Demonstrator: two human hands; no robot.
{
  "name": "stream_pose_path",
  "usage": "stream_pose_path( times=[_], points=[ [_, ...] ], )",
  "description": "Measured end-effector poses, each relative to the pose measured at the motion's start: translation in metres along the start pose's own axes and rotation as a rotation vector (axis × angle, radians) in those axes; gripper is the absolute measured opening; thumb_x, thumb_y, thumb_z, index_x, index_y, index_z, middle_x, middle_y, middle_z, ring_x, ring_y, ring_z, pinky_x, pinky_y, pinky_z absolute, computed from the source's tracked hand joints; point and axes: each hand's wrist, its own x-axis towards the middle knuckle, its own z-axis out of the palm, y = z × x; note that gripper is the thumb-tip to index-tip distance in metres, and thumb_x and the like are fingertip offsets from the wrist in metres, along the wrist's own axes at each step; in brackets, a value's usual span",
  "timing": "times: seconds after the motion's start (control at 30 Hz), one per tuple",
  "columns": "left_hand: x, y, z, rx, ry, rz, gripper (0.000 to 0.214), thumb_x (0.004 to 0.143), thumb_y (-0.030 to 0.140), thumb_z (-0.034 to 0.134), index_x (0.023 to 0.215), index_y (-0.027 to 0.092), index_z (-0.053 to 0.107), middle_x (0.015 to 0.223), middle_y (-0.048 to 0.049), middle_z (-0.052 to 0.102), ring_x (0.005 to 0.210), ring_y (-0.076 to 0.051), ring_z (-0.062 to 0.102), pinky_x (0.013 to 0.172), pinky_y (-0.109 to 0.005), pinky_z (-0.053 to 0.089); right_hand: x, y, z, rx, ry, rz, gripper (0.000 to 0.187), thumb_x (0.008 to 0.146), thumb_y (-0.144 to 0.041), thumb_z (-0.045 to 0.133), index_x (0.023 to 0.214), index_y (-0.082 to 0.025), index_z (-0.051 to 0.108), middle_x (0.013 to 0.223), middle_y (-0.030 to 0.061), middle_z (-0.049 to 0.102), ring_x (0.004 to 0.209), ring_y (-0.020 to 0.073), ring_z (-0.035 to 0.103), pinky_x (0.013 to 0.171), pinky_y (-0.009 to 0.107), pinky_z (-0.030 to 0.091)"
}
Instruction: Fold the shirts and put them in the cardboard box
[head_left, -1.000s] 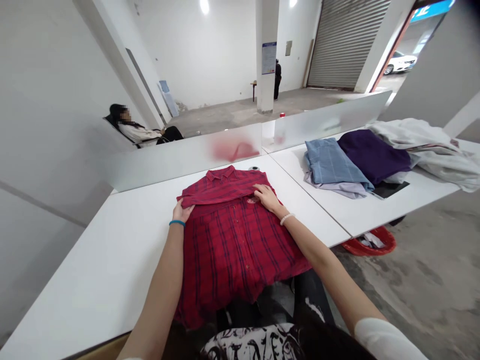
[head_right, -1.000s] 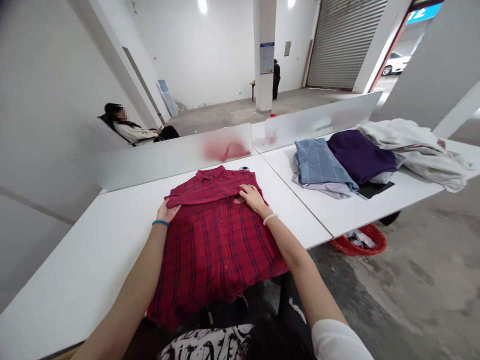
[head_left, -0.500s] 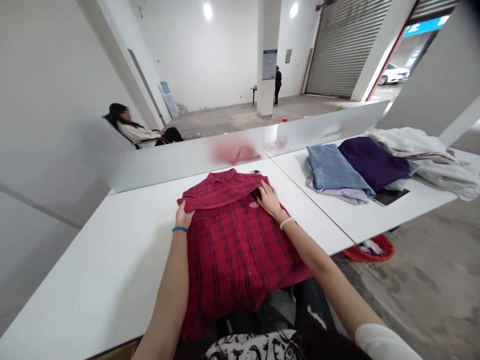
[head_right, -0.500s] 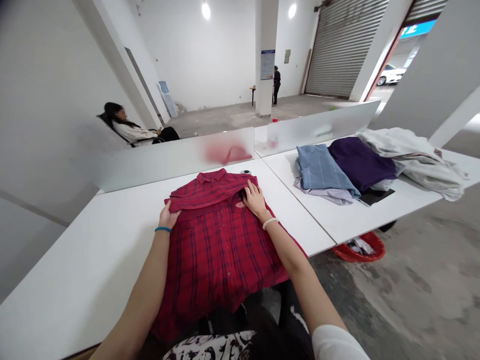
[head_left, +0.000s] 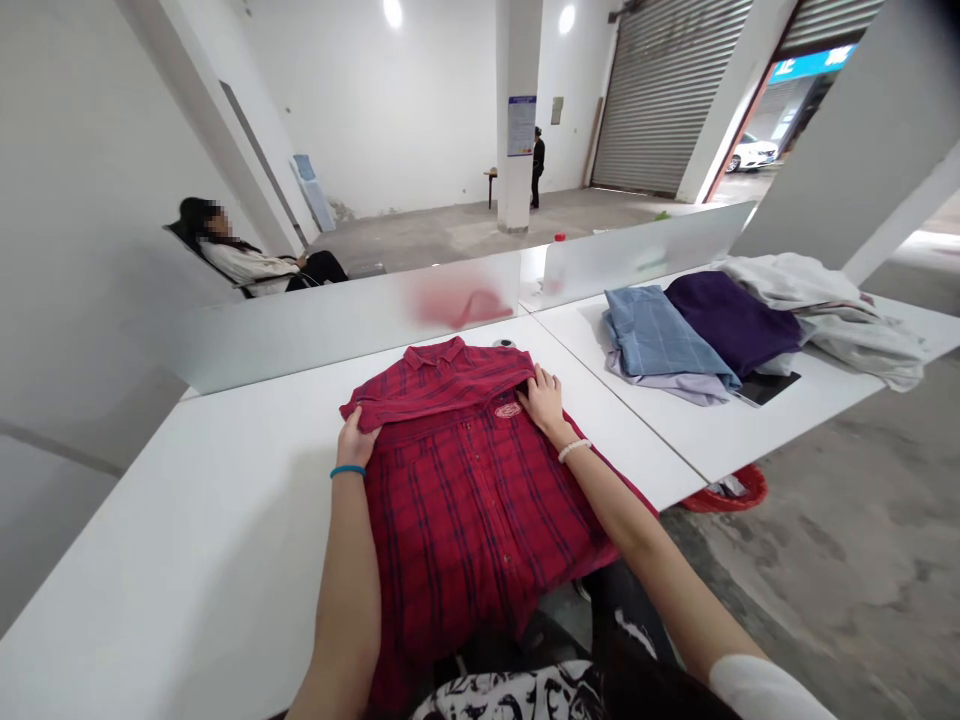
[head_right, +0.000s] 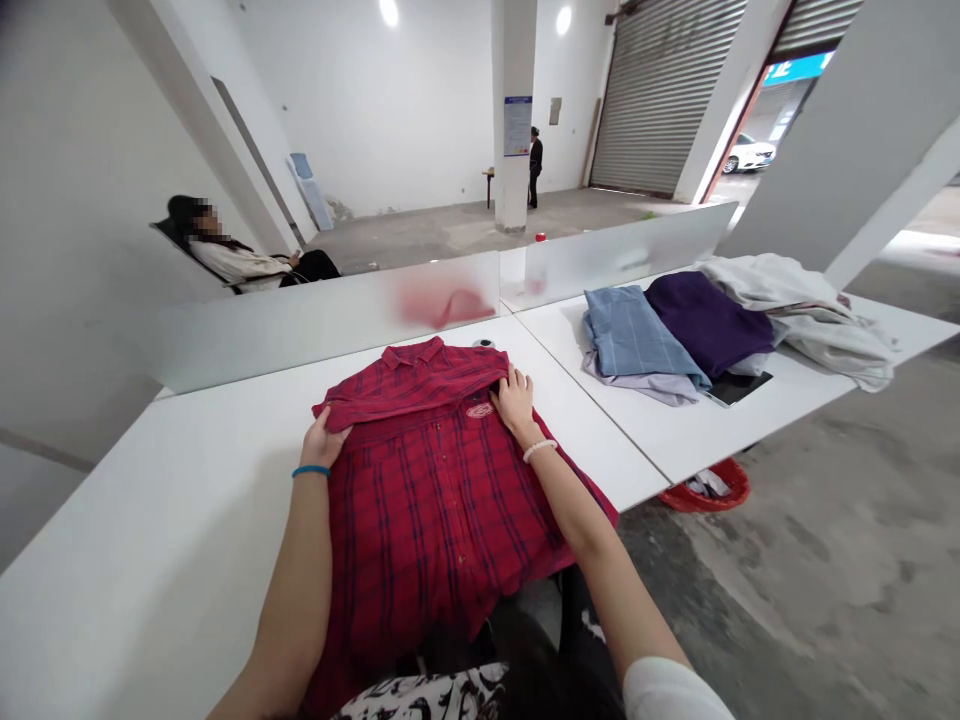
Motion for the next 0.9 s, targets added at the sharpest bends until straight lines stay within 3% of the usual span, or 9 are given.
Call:
stream_pose_path(
  times=[0.23,0.33,0.5,0.67,0.8,0.9],
  points=[
    [0.008,-0.001,-0.002,-0.039,0.042,-0.035,0.019,0.087,0.017,0.047,0.098,0.017,0.062,0.084,-0.0038,0.069,0.078,-0.013,0.066,0.076,-0.027,0.056,0.009,-0.005,0.001,-0.022,-0.023,-0.274,0.028,0.083,-0.02,0.053,0.107,-0.018,0.066,0.152,0.0113,0.024,0.136,0.0311,0.028,0.108,0.054,0.023],
    [0.008,-0.001,-0.003,-0.036,0.041,-0.029,0.018,0.088,0.018,0.045,0.096,0.017,0.061,0.085,-0.0037,0.069,0.08,-0.013,0.066,0.077,-0.028,0.056,0.014,-0.003,0.002,-0.046,-0.047,-0.377,0.02,0.084,-0.021,0.053,0.092,-0.017,0.071,0.153,0.0094,0.024,0.137,0.0315,0.026,0.11,0.052,0.02],
    [0.004,-0.001,-0.004,0.012,0.009,0.014,0.017,0.089,0.023,0.046,0.095,0.018,0.061,0.09,-0.0051,0.069,0.089,-0.015,0.065,0.081,-0.031,0.055,0.018,0.017,0.002,-0.12,-0.046,-0.308,0.028,0.087,-0.016,0.045,0.097,-0.015,0.071,0.149,0.0121,0.031,0.137,0.0323,0.027,0.11,0.056,0.018],
    [0.005,-0.003,-0.004,0.154,0.037,0.054,0.017,0.089,0.021,0.045,0.1,0.019,0.058,0.092,-0.0062,0.068,0.095,-0.017,0.064,0.083,-0.034,0.055,0.014,0.022,-0.001,-0.148,-0.062,-0.346,0.032,0.085,-0.01,0.042,0.095,-0.014,0.072,0.149,0.0114,0.032,0.139,0.0323,0.023,0.112,0.057,0.013],
    [0.004,-0.009,0.0,0.326,0.133,0.155,0.041,0.085,0.008,0.039,0.123,0.02,0.045,0.118,-0.0113,0.061,0.111,-0.019,0.058,0.093,-0.042,0.049,0.005,0.006,-0.006,-0.213,-0.155,-0.259,0.033,0.083,-0.007,0.043,0.098,-0.01,0.072,0.148,0.0179,0.032,0.137,0.0376,0.025,0.109,0.06,0.017],
    [-0.003,-0.008,0.004,0.445,0.194,0.326,0.058,0.083,0.003,0.038,0.138,0.019,0.031,0.144,-0.0126,0.04,0.133,-0.018,0.037,0.11,-0.04,0.031,0.003,-0.003,-0.022,-0.211,-0.324,-0.166,0.03,0.085,-0.011,0.045,0.099,-0.012,0.072,0.146,0.0191,0.035,0.132,0.0399,0.034,0.104,0.061,0.024]
  ],
)
